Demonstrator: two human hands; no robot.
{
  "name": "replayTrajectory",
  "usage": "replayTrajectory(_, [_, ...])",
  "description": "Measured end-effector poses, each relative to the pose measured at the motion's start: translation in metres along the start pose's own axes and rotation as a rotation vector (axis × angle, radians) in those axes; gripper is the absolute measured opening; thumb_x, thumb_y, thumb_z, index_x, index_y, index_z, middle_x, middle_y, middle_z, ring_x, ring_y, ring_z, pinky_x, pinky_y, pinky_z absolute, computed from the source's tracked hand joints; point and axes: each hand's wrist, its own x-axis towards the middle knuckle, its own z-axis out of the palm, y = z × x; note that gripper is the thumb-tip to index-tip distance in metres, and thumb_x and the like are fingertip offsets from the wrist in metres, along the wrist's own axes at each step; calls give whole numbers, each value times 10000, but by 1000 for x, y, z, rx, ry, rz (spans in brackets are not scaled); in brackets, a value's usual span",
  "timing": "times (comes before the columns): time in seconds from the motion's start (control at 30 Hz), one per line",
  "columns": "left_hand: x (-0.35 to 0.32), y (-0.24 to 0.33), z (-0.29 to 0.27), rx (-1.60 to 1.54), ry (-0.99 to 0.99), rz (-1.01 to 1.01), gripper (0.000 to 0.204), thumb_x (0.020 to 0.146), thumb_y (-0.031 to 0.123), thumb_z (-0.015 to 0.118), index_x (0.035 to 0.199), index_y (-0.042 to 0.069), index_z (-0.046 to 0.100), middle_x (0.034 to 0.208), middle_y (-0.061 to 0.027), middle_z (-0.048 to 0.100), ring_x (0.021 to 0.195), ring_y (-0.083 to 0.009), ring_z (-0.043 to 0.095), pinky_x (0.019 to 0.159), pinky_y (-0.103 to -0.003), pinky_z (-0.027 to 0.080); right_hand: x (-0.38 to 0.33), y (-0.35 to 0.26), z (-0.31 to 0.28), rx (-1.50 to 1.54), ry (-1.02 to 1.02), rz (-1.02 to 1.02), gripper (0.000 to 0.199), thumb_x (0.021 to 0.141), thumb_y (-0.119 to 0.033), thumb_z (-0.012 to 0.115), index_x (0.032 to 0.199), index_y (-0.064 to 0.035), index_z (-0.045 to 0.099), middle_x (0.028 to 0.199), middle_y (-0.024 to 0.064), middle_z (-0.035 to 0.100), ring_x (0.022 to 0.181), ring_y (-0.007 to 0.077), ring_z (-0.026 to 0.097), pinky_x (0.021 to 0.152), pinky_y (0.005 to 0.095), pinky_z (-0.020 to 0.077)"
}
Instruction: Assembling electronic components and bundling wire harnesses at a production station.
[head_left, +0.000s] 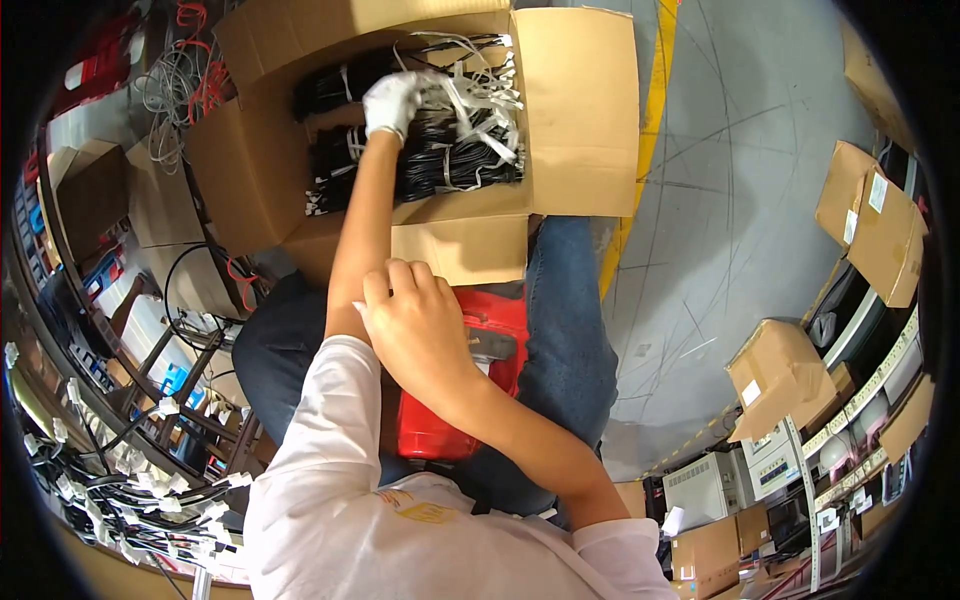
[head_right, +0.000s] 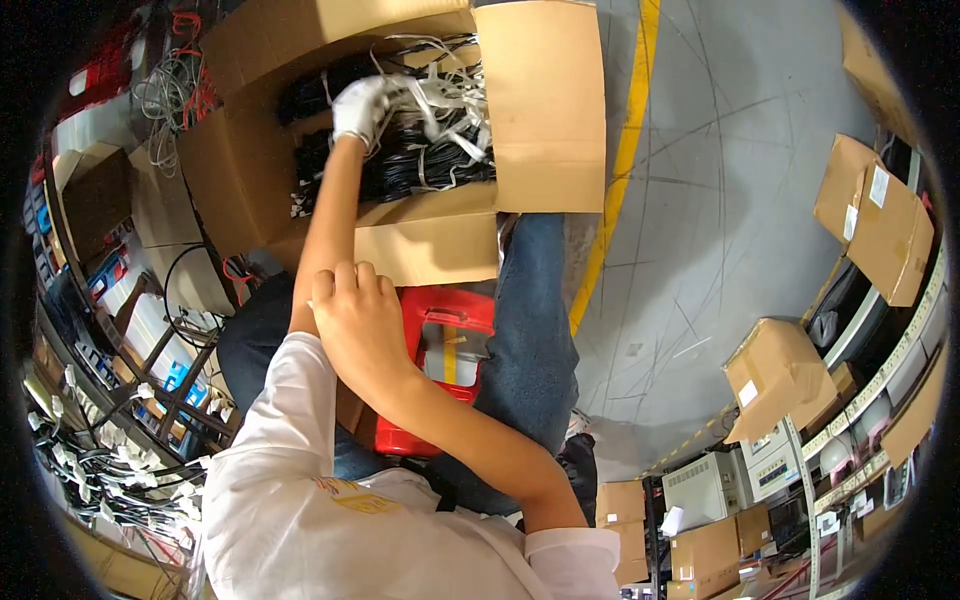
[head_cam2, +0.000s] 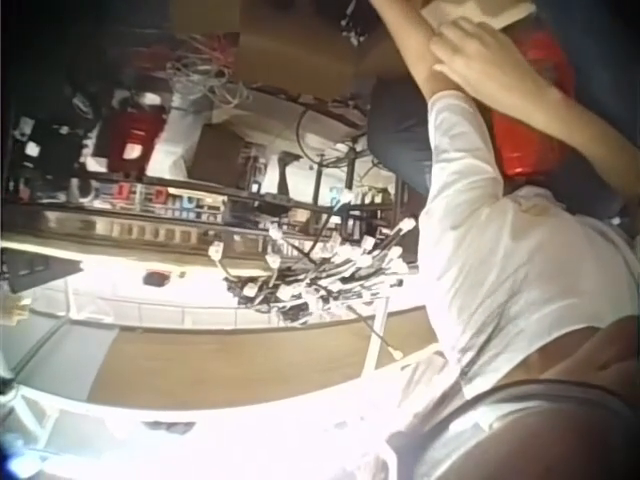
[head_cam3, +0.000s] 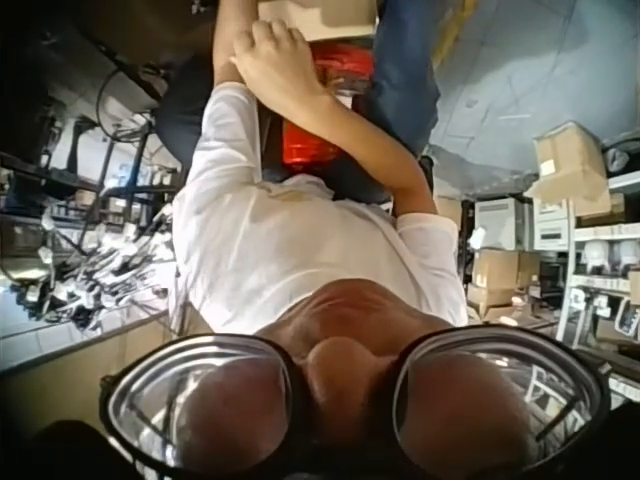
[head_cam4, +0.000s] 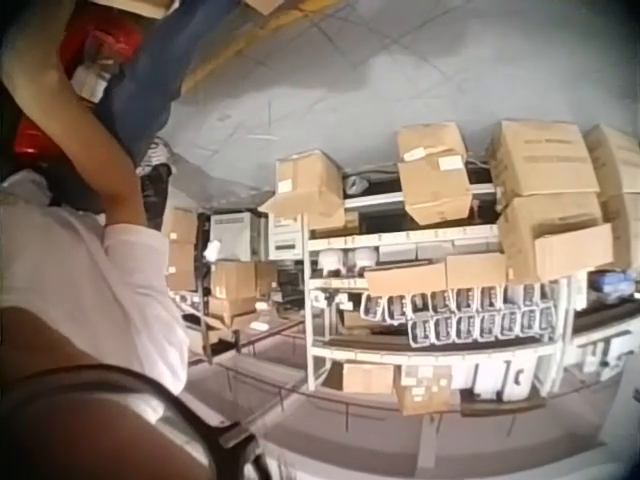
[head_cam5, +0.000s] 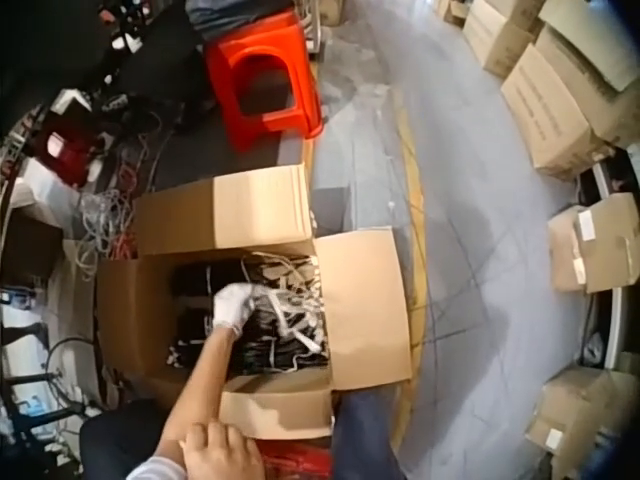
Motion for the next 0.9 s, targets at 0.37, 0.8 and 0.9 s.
replayTrajectory(0.37, [-32,-66,-39,669,64,270,433,846,322,623,1149,17,575,1132,-222,597,1044,-402,569,908,-465,443,10,-14,-15,82,106,-25,208,789,-172,678,881,-19,571,850,112,551,838,280,557,728,385,476])
replayTrajectory(0.8, [-33,-80,13,1295,-543,110,738,538,440,820,1119,46,590,1156,-169,608,1116,-316,567,936,-385,473,5,-15,-5,-66,54,-49,181,776,-133,618,907,-9,612,839,85,553,851,241,552,729,347,466])
replayTrajectory(0.9, [-25,-76,4,1265,-569,157,646,540,441,809,1050,79,647,1048,-153,654,1006,-306,620,885,-378,499,10,-16,-11,-64,84,-11,186,771,-146,643,893,-10,605,846,90,553,852,245,553,732,352,468])
